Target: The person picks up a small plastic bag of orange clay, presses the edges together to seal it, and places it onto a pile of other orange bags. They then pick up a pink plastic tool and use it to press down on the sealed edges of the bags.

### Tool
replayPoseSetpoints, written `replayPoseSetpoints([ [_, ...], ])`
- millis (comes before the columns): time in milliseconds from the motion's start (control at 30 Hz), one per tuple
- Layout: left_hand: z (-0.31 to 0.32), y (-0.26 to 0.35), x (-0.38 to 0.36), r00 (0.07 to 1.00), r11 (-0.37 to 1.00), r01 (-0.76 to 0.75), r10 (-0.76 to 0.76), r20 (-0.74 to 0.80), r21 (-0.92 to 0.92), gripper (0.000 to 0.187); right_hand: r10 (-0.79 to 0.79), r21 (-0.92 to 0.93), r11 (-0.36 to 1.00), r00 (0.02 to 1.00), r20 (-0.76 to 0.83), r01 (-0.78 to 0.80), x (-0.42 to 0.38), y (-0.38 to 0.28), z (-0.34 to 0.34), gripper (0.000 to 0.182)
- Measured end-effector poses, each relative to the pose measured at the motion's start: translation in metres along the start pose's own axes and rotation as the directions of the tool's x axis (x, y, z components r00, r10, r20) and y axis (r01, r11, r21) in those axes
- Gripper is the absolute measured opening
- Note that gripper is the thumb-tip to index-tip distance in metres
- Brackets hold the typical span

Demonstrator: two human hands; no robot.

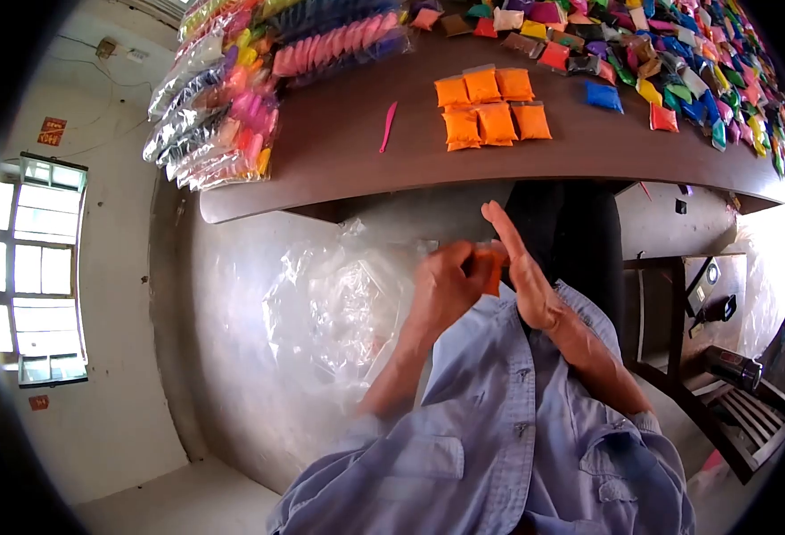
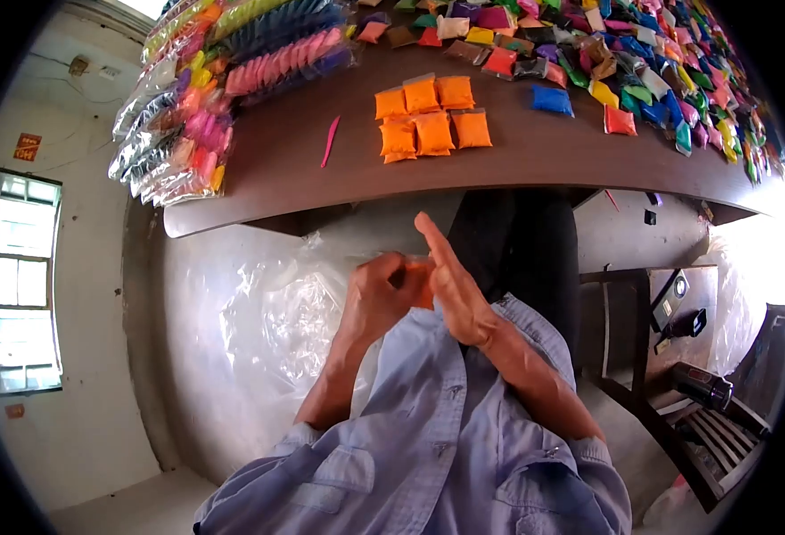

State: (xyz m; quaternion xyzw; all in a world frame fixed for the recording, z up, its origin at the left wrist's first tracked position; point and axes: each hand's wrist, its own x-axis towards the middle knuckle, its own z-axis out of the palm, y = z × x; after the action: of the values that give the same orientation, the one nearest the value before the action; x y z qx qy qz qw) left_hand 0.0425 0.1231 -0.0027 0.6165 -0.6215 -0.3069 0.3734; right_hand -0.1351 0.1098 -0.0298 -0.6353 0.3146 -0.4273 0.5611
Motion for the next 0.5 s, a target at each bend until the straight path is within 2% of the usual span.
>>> replayPoseSetpoints([
  [33, 0.005, -0.006, 0.002, 0.999, 0.999, -0.004, 0.003, -0.037, -0.046, 0.013, -0.025, -0.115, 0.993, 0.999, 0.040, 0.030, 0.000, -0.001, 0.000, 0.085],
  [67, 0.000, -0.023, 0.006, 0.999, 0.999, -0.006, 0.004, -0.035, -0.048, 0.013, -0.025, -0.118, 0.993, 0.999, 0.039, 0.029, 0.000, -0.002, 0.000, 0.085],
  [133, -0.023, -0.062, 0.014, 0.983, 0.918, 0.066, 0.007, -0.182, 0.392, 0.010, -0.095, -0.174, 0.978, 0.990, 0.107, 0.113, -0.001, -0.003, 0.004, 0.090],
  [167, -0.033, -0.061, 0.014, 0.982, 0.917, 0.072, 0.003, -0.188, 0.391, 0.010, -0.095, -0.173, 0.978, 0.989, 0.115, 0.114, -0.001, -0.002, 0.004, 0.090],
  [233, -0.050, -0.049, 0.014, 0.953, 0.939, 0.294, -0.273, -0.129, 0.177, 0.012, 0.028, -0.137, 0.990, 0.999, 0.044, -0.021, 0.000, 0.006, 0.006, 0.074],
  [267, -0.050, -0.044, 0.011, 0.951, 0.936, 0.302, -0.281, -0.129, 0.180, 0.012, 0.096, -0.114, 0.989, 0.995, 0.012, -0.094, -0.001, 0.009, 0.009, 0.067],
  [300, -0.045, -0.038, 0.009, 0.953, 0.954, 0.299, -0.298, -0.056, 0.012, 0.016, 0.099, -0.111, 0.989, 0.995, 0.016, -0.096, 0.000, 0.012, 0.013, 0.067],
  [333, -0.039, -0.034, 0.008, 0.955, 0.942, 0.297, -0.298, 0.019, -0.157, 0.021, 0.183, 0.117, 0.977, 0.983, -0.012, -0.181, 0.003, 0.015, 0.019, 0.056],
  [367, -0.031, -0.030, 0.005, 0.955, 0.915, 0.296, -0.290, 0.061, -0.275, 0.027, 0.274, 0.341, 0.906, 0.961, -0.021, -0.251, 0.004, 0.016, 0.022, 0.045],
  [400, -0.027, -0.026, 0.003, 0.953, 0.912, 0.302, -0.296, 0.066, -0.277, 0.027, 0.282, 0.340, 0.904, 0.959, -0.021, -0.259, 0.003, 0.017, 0.020, 0.045],
  [467, -0.021, -0.016, 0.001, 0.963, 0.913, 0.269, -0.248, 0.105, -0.306, 0.033, 0.362, 0.062, 0.930, 0.932, -0.001, -0.361, 0.004, 0.016, 0.014, 0.030],
  [500, -0.019, -0.015, 0.001, 0.959, 0.896, 0.285, -0.265, 0.104, -0.340, 0.036, 0.365, 0.060, 0.929, 0.931, -0.001, -0.365, 0.006, 0.014, 0.014, 0.030],
])
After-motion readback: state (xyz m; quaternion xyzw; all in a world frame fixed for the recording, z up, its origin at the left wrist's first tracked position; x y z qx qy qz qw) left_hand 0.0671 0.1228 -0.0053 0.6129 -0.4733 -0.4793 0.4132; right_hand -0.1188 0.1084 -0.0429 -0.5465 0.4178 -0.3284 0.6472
